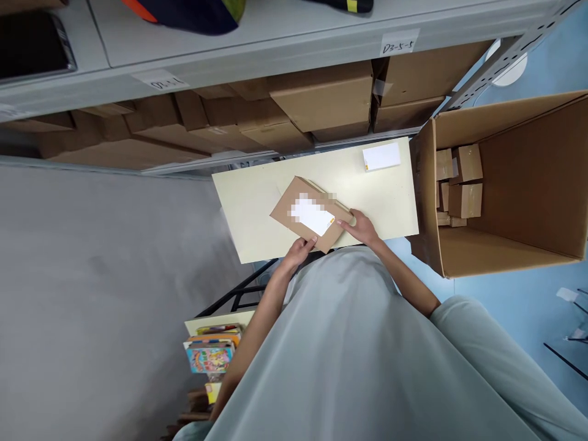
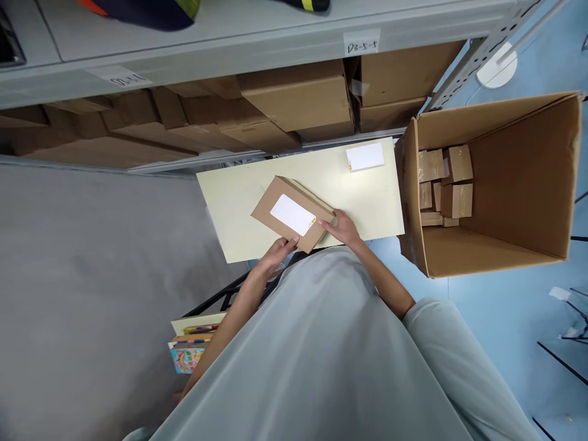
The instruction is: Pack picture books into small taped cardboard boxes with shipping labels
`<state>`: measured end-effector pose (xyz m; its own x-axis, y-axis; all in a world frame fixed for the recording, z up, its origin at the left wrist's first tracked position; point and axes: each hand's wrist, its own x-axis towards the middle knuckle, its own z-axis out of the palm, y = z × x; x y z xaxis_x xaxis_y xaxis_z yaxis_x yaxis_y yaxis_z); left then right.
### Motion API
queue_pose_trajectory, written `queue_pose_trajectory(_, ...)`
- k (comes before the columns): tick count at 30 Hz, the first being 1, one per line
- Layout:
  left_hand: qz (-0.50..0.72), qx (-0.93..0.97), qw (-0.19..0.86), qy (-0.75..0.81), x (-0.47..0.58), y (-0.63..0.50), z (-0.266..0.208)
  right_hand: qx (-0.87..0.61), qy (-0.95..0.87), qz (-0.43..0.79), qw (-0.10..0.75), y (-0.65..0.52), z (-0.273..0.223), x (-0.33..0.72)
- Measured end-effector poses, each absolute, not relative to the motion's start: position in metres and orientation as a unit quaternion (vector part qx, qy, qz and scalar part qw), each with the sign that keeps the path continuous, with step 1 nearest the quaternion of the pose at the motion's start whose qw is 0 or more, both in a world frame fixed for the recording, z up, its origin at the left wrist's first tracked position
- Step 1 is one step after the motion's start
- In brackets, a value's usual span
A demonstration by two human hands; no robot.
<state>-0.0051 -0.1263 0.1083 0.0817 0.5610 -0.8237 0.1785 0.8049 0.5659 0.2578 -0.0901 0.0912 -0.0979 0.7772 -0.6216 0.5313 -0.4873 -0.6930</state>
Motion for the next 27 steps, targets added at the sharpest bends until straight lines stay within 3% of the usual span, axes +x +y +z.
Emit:
queue_pose_trajectory(11,0.144,0.28,0.684,0.658,-0.004,-0.125,0.11,-0.608,-0.432,0.634,0.205,-0.092,0.07,0.266)
queue_pose_trajectory(16,0.131,0.262,0.693,0.658,-0.007,-0.124,0.11,-0.66,-0.391,0.584,0.265,-0.104,0.065,0.257)
queue_pose_trajectory(19,0.175,0.265,0.634,0.705,-0.024,-0.112,0.111,-0.679,-0.35,0.581,0.281,-0.111,0.065,0.25)
queue_pose_trajectory(23,0.248,0.331,0.465,0.783,-0.065,-0.077,0.111,-0.693,-0.262,0.601,0.3,-0.116,0.071,0.238)
queue_pose_trajectory(27,0.207,0.382,0.52,0.736,-0.094,-0.043,0.108,-0.708,-0.228,0.585,0.325,-0.12,0.078,0.224)
